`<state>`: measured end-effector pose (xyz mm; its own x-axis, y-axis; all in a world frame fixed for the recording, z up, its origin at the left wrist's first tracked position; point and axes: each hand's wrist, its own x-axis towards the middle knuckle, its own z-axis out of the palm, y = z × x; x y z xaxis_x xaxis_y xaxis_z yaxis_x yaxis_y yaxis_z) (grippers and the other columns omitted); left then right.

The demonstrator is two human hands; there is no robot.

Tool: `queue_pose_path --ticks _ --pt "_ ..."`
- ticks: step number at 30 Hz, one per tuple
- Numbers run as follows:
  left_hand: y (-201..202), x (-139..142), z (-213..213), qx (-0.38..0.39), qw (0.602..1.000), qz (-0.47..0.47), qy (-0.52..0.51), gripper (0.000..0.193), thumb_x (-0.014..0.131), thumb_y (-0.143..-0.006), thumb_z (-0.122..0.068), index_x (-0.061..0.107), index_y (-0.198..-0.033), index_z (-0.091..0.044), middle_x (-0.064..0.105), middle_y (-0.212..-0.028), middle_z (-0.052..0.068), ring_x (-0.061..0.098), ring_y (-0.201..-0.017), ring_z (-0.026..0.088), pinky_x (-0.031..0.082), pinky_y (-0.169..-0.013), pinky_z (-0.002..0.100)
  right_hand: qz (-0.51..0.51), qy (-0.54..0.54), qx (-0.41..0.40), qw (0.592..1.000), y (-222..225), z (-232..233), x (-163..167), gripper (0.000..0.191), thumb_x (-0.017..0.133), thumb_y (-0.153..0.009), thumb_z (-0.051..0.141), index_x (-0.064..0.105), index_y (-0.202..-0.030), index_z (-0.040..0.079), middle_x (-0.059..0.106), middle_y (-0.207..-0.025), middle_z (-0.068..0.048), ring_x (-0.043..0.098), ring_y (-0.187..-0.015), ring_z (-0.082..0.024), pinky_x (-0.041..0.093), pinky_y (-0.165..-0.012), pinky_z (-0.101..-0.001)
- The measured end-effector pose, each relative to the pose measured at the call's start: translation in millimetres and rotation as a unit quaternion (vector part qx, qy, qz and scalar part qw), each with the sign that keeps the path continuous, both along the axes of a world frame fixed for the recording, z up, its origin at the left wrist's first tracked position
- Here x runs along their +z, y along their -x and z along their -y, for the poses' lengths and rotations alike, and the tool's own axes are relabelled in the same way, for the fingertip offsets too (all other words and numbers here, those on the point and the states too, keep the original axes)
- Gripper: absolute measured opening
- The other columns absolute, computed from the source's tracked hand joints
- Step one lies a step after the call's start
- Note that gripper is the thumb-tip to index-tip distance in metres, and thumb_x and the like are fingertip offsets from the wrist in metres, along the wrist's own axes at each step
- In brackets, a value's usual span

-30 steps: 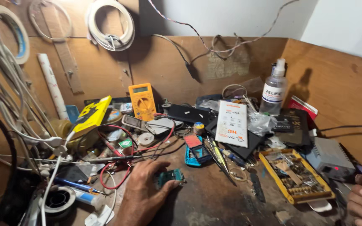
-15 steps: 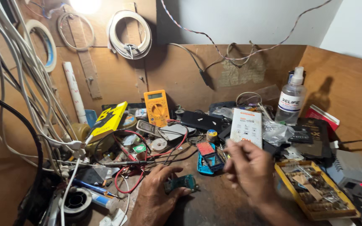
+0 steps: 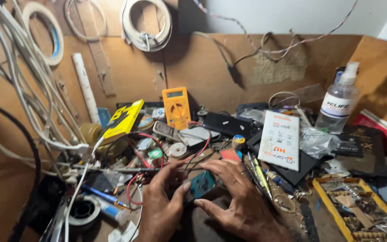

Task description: The person uses a multimeter to test a small blue circuit board, then uses a screwdriver to adjust components on the board. They handle the board and a blue plastic frame, aligning and inspecting the parts on a cluttered workbench.

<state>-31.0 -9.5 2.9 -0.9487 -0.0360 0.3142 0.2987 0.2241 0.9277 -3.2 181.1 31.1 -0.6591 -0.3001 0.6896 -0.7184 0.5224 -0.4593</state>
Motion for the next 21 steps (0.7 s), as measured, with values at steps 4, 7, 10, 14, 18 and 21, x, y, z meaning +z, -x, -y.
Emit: queue_pose_path --ticks 4,7,10,14,18,21 --pt "-1 3 0 -0.003 0.997 0.063 -0.042 0.057 0.079 -0.077 -0.001 0.066 -0.132 -0.01 0.077 -0.096 0.007 0.074 -0.085 0.013 0.06 -0.075 0.027 0.012 -0.044 0.01 0.999 -3 5 6 0.07 0.088 -0.073 0.022 0.058 -0.134 0.006 0.063 -0.131 -0.013 0.055 -0.127 -0.034 0.044 -0.105 -0.0439" --pt "0 4 1 -0.046 0.996 0.046 -0.058 0.057 0.08 -0.078 -0.003 0.065 -0.132 -0.007 0.078 -0.097 0.008 0.074 -0.085 0.013 0.06 -0.076 0.027 0.037 -0.061 0.013 0.997 -2 3 7 0.061 0.086 -0.076 0.02 0.063 -0.131 0.008 0.065 -0.128 -0.011 0.056 -0.124 -0.031 0.045 -0.104 -0.0427" --pt "1 2 2 -0.087 0.992 0.034 -0.086 0.051 0.079 -0.081 -0.005 0.064 -0.13 -0.004 0.078 -0.1 0.009 0.073 -0.088 0.012 0.06 -0.078 0.026 0.039 -0.068 0.016 0.997 -3 1 3 0.051 0.084 -0.078 0.019 0.07 -0.125 0.01 0.069 -0.123 -0.007 0.06 -0.121 -0.029 0.048 -0.102 -0.0416" --pt "4 -2 4 -0.07 0.991 0.063 -0.098 0.047 0.077 -0.084 -0.006 0.066 -0.129 -0.003 0.077 -0.1 0.008 0.073 -0.089 0.011 0.06 -0.077 0.026 0.032 -0.05 -0.032 0.998 1 2 -5 0.044 0.086 -0.077 0.024 0.07 -0.115 0.008 0.071 -0.115 -0.008 0.063 -0.114 -0.029 0.05 -0.096 -0.0413" --pt "7 -8 1 -0.088 0.988 0.062 -0.115 0.049 0.075 -0.082 -0.003 0.064 -0.13 -0.003 0.077 -0.101 0.008 0.074 -0.087 0.011 0.061 -0.074 0.026 0.035 -0.048 -0.055 0.997 1 1 -7 0.045 0.086 -0.077 0.025 0.07 -0.114 0.007 0.071 -0.113 -0.008 0.063 -0.112 -0.03 0.051 -0.094 -0.0411" --pt "7 -10 -2 -0.081 0.992 0.04 -0.091 0.051 0.078 -0.081 -0.001 0.066 -0.13 -0.001 0.075 -0.093 0.011 0.071 -0.082 0.012 0.058 -0.07 0.026 0.047 -0.053 -0.03 0.997 -1 1 -6 0.055 0.087 -0.073 0.024 0.069 -0.123 0.006 0.069 -0.115 -0.011 0.062 -0.111 -0.031 0.05 -0.092 -0.0426"
